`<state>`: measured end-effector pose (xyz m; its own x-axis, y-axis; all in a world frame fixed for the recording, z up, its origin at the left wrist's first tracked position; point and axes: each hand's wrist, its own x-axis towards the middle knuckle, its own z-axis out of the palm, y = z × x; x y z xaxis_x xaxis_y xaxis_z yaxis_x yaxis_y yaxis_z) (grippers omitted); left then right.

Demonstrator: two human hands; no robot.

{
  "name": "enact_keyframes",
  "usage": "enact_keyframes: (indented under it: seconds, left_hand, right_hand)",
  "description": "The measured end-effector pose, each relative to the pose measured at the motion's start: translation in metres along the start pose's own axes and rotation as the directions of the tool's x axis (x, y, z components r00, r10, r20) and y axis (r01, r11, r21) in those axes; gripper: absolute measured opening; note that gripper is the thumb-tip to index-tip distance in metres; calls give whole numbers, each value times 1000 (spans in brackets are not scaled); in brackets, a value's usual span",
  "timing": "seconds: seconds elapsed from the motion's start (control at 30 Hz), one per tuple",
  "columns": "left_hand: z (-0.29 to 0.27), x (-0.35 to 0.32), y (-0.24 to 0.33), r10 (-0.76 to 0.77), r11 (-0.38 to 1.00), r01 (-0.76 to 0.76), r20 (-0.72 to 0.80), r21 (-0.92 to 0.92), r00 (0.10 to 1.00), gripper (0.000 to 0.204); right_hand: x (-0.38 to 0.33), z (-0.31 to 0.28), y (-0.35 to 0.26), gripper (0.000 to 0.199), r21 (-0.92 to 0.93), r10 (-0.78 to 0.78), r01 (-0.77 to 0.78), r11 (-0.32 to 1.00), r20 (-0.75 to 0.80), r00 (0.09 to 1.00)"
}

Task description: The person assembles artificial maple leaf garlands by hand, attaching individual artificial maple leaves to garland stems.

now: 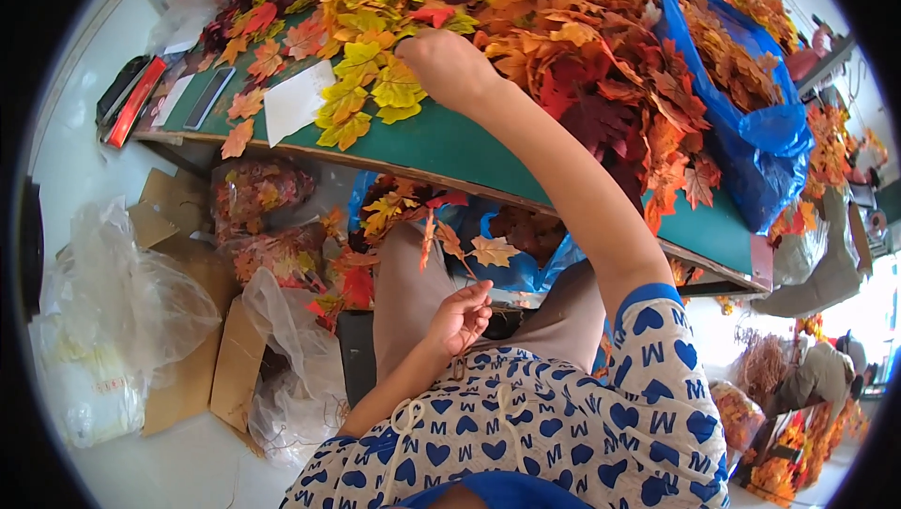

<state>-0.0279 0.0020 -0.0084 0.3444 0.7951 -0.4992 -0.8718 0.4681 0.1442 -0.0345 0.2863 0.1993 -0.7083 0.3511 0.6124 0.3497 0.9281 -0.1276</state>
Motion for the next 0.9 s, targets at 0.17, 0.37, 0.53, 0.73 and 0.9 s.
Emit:
enact_keyframes:
  seconds: [0.17, 0.37, 0.53, 0.73, 0.9]
  left_hand:
    - [1, -6, 3, 27, 998, -30, 49, 63, 998, 20]
    - [0, -13, 10, 52, 996, -58, 95, 62, 994, 25]
    - [0, -10, 13, 57, 996, -66, 155, 59, 986, 31]
    - [9, -10, 9, 88, 994, -97, 168, 46, 982, 34]
    - [5, -11, 11, 117, 993, -120, 130, 17, 985, 35]
  right_hand:
    - [32, 75, -3, 17, -165, -60, 74, 983, 88, 994]
    - [38, 88, 10, 20, -326, 178, -67, 943, 321, 930]
    - [39, 49, 17, 11, -134, 298, -294, 946, 10, 954]
    - [32, 19, 45, 17, 448, 515, -417, 791, -119, 849]
    - [29, -23, 23, 14, 908, 841, -412, 81, 159, 517]
